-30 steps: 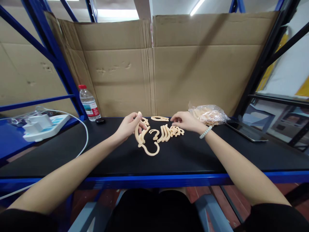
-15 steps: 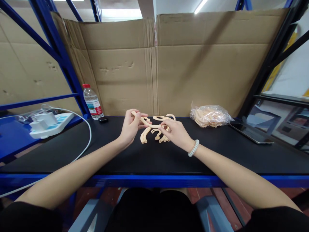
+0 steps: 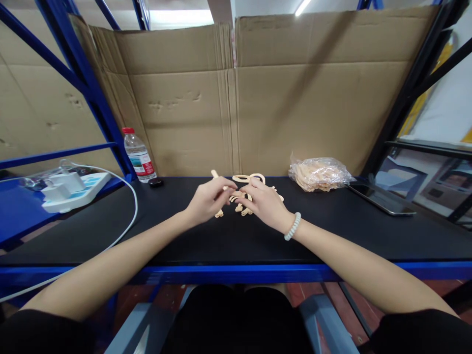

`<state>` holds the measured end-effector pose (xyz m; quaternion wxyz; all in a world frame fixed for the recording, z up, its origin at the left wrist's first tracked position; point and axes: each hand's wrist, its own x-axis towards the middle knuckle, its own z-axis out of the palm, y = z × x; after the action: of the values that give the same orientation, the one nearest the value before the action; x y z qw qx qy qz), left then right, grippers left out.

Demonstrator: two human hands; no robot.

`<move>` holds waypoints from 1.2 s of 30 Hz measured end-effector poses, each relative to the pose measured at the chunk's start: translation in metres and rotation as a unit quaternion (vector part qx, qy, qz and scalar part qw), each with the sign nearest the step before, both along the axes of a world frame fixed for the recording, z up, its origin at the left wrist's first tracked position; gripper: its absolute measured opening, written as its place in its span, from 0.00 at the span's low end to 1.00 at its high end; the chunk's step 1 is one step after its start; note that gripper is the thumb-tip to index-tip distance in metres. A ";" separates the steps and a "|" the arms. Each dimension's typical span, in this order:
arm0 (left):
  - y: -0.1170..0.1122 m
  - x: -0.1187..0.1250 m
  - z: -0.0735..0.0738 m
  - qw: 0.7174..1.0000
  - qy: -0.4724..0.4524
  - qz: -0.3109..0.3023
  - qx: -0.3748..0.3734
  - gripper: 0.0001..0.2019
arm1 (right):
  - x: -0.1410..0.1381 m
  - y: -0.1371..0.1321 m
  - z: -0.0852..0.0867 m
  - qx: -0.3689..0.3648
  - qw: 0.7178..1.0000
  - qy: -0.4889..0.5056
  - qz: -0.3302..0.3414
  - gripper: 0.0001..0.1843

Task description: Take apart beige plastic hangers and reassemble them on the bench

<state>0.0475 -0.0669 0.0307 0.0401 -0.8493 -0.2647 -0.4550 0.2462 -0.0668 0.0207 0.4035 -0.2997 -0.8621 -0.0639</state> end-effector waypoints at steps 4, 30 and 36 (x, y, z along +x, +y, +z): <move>-0.002 0.003 0.001 0.998 0.050 -0.003 -0.041 0.07 | 0.003 0.001 0.002 0.010 0.999 -0.029 -0.007 0.09; -0.007 -0.004 0.018 0.990 0.080 -0.064 -0.094 0.08 | -0.001 -0.003 0.009 -0.172 0.970 0.147 0.093 0.19; 0.002 -0.038 0.045 0.947 0.123 -0.056 -0.293 0.05 | 0.015 0.020 0.014 -0.323 0.898 0.257 0.154 0.17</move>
<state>0.0098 -0.0650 0.0756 -0.2037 -0.8863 -0.3317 -0.2511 0.2612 -0.0469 0.0345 0.4974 -0.2831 -0.7368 0.3600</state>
